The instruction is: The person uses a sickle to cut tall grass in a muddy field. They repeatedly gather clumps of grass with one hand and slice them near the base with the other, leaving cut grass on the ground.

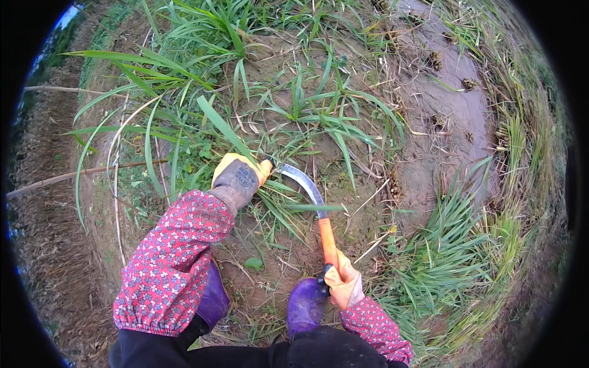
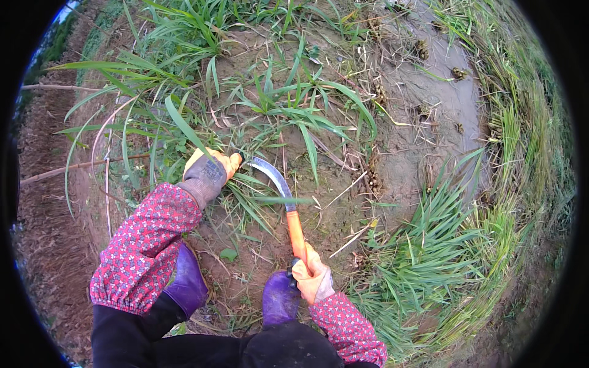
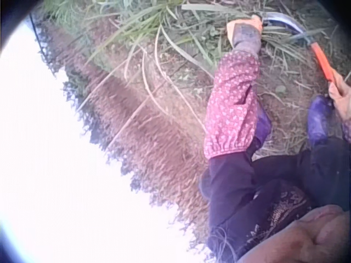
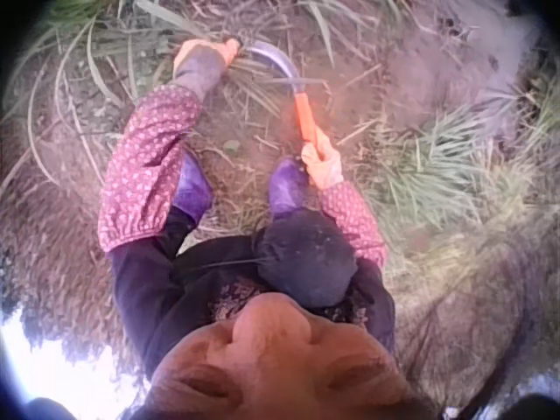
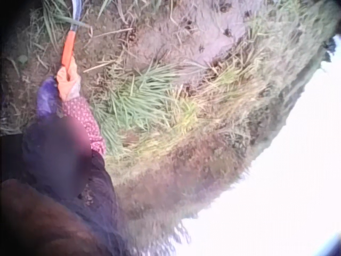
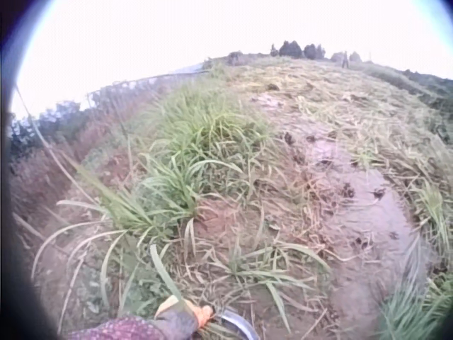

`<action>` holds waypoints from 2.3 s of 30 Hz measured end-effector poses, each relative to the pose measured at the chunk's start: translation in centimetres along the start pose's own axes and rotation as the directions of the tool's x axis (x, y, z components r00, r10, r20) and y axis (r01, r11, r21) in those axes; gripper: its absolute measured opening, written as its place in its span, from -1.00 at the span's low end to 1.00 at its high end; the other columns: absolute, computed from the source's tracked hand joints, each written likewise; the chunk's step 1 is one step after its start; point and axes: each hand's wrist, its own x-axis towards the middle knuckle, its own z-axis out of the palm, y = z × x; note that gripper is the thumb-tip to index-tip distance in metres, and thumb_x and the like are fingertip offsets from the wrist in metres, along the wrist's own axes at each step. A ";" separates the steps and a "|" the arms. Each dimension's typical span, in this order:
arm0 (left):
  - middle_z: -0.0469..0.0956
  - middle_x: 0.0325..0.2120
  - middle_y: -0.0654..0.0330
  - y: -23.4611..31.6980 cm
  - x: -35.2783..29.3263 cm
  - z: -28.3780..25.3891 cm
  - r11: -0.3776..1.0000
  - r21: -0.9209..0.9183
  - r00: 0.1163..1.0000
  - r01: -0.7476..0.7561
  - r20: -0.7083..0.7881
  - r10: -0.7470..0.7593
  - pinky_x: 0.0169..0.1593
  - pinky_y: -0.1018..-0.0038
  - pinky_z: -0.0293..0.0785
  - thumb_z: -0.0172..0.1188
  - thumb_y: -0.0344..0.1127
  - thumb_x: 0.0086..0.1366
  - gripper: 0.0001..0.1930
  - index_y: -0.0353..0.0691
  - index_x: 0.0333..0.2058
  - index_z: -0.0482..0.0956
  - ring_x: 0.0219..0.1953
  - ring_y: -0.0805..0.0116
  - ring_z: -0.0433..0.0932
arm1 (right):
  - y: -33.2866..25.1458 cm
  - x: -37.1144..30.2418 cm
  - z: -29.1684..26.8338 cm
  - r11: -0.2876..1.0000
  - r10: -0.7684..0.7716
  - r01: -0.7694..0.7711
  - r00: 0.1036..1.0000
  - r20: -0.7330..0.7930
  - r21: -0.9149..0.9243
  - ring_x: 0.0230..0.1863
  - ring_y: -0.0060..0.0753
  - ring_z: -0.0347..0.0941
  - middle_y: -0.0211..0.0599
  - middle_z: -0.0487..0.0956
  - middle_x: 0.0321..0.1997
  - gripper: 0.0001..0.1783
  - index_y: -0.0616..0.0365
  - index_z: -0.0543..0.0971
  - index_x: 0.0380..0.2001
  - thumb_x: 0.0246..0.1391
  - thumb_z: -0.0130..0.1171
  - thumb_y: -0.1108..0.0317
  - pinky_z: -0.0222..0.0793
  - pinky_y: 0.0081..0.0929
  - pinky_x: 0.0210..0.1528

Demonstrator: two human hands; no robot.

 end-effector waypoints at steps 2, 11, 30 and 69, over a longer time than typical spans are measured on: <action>0.62 -0.41 0.23 0.7 0.0 -0.5 0.994 0.067 0.995 -0.081 -0.055 0.085 -0.28 0.30 0.49 -0.03 -0.29 0.22 -0.75 -0.07 -0.11 0.44 -0.32 0.21 0.62 | -2.3 -0.7 -0.3 0.972 0.228 -0.230 0.973 0.044 0.044 -0.53 -0.74 0.24 -0.56 0.40 -0.40 -0.48 0.08 0.29 0.17 0.11 0.05 0.37 0.23 -0.70 -0.52; 0.63 -0.45 0.12 -0.6 -9.4 0.7 0.949 0.018 0.906 -0.314 0.305 0.294 -0.33 0.31 0.53 0.18 -0.40 -0.07 -0.78 -0.05 -0.37 0.65 -0.36 0.18 0.63 | 2.6 -5.2 -2.7 0.994 -0.111 0.111 0.994 0.017 -0.007 -0.68 -0.73 0.22 -0.58 0.35 -0.52 -0.52 0.10 0.32 0.12 0.10 0.06 0.37 0.14 -0.68 -0.70; 0.42 -0.32 0.19 0.7 -11.0 5.2 0.993 0.084 0.930 -0.080 -0.352 0.104 -0.33 0.30 0.42 0.06 -0.30 0.07 -0.70 -0.02 -0.15 0.39 -0.38 0.26 0.54 | 3.1 0.4 -0.9 0.971 -0.077 0.099 0.991 0.108 -0.219 -0.42 -0.65 0.34 -0.38 0.46 -0.35 -0.40 0.12 0.24 0.21 0.05 0.08 0.41 0.34 -0.62 -0.36; 0.62 -0.36 0.13 -27.4 -24.7 12.4 0.759 0.496 0.771 0.423 0.243 -0.589 -0.30 0.37 0.53 0.08 -0.26 0.10 -0.81 0.00 -0.37 0.68 -0.28 0.28 0.63 | 0.1 0.5 -0.9 0.974 0.059 -0.051 0.998 -0.030 0.221 -0.59 -0.67 0.37 -0.52 0.41 -0.52 -0.57 0.18 0.34 0.08 0.15 0.05 0.33 0.27 -0.70 -0.63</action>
